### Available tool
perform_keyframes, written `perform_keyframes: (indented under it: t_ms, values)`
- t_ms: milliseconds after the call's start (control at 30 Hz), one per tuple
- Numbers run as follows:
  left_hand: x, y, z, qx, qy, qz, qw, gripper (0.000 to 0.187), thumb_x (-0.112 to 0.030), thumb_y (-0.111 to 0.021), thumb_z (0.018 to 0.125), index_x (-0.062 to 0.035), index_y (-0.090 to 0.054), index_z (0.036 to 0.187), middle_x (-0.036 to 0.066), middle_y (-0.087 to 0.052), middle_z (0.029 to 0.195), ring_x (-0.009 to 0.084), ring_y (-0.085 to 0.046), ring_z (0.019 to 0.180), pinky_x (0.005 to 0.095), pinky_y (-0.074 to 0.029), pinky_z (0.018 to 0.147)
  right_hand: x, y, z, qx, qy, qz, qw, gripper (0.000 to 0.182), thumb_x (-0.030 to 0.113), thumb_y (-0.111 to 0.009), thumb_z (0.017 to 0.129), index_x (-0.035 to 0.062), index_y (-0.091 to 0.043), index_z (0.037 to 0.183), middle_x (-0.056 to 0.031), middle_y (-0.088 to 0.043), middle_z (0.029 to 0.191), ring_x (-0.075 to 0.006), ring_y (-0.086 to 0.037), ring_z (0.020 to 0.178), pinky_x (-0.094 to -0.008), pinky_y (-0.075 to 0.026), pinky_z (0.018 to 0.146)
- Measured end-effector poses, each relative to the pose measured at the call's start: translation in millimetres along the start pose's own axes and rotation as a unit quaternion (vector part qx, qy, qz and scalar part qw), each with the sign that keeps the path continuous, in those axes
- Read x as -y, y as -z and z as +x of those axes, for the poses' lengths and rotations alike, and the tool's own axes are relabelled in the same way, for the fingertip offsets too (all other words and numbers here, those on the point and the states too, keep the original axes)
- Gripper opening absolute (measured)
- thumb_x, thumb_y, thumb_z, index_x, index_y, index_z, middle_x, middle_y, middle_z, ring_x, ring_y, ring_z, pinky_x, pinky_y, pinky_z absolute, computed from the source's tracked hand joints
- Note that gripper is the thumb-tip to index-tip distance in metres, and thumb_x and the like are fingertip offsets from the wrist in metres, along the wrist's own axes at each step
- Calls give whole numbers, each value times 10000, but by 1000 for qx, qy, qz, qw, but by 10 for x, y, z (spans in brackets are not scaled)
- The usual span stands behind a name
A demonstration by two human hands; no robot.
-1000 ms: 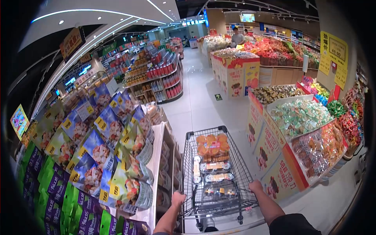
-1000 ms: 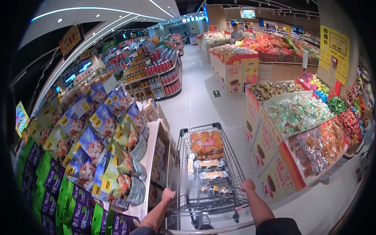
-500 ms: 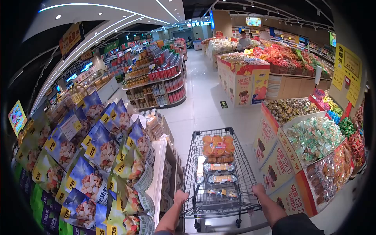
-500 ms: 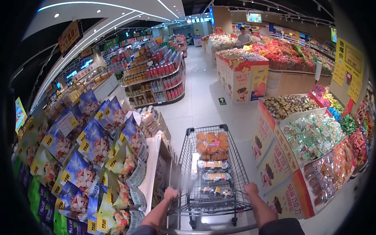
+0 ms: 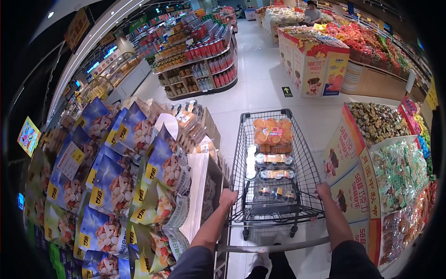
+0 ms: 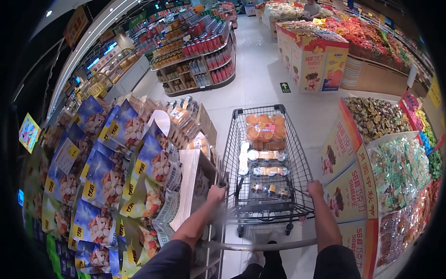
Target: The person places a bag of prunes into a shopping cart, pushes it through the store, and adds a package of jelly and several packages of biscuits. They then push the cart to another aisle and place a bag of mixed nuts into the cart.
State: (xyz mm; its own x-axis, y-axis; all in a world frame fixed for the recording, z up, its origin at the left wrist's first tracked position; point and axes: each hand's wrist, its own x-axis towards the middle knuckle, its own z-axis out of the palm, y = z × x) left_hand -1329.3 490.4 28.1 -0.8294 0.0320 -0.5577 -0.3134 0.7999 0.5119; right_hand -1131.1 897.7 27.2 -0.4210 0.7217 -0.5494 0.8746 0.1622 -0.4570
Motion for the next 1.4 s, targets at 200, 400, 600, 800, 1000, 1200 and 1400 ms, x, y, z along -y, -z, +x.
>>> perform_keyframes:
  t_ms: [200, 400, 600, 800, 1000, 1200, 1400]
  values:
    - [-530, 84, 904, 0, -17, -11, 1000, 435, -308, -558, 739, 82, -655, 904, 268, -664, 904, 382, -649, 935, 424, -495, 840, 806, 74, 856, 8, 26, 6, 1000, 265, 155, -491, 793, -59, -625, 872, -141, -682, 706, -262, -650, 492, -364, -530, 548]
    - [-1037, 111, 1650, -39, -30, 18, 999, 397, -257, -548, 771, 97, -634, 931, 316, -632, 967, 428, -620, 971, 457, -479, 869, 1645, 185, 1597, 5, 51, 9, 999, 245, 113, -489, 778, -66, -647, 831, -158, -672, 689, -263, -650, 489, -360, -532, 534]
    - [-1506, 193, 2213, -17, 2, -75, 997, 364, -166, -463, 776, 125, -632, 914, 303, -647, 886, 414, -654, 852, 447, -502, 823, 2346, 258, 2369, 25, 85, -41, 995, 252, 113, -474, 793, -66, -648, 824, -164, -672, 692, -263, -660, 508, -366, -540, 563]
    - [-1944, 301, 2701, -20, 19, -176, 984, 374, -120, -451, 781, 183, -573, 963, 343, -625, 893, 411, -666, 715, 411, -570, 648, 2998, 261, 2926, 31, 113, -60, 991, 277, 170, -463, 871, -45, -636, 871, -142, -676, 702, -246, -658, 503, -352, -540, 562]
    - [-2025, 370, 3475, -66, -63, 3, 996, 354, -127, -452, 802, 177, -595, 915, 337, -631, 862, 432, -658, 798, 425, -570, 649, 3509, 132, 3577, 39, 144, -75, 986, 268, 149, -470, 883, -61, -633, 912, -153, -671, 713, -244, -655, 504, -348, -537, 451]
    - [-2516, 669, 3849, -39, 32, -78, 996, 375, -174, -453, 824, 144, -612, 943, 335, -628, 898, 436, -631, 918, 452, -487, 874, 4043, -63, 4269, 137, 134, 76, 978, 271, 97, -464, 877, -58, -542, 1085, -159, -614, 743, -223, -595, 533, -354, -531, 422]
    - [-2563, 785, 4708, -32, 49, -44, 997, 366, -182, -480, 806, 130, -629, 926, 346, -611, 977, 434, -607, 989, 459, -467, 892, 4676, -204, 4762, 166, 153, 97, 969, 243, 49, -508, 826, -75, -534, 1033, -176, -596, 757, -241, -605, 650, -369, -539, 455]
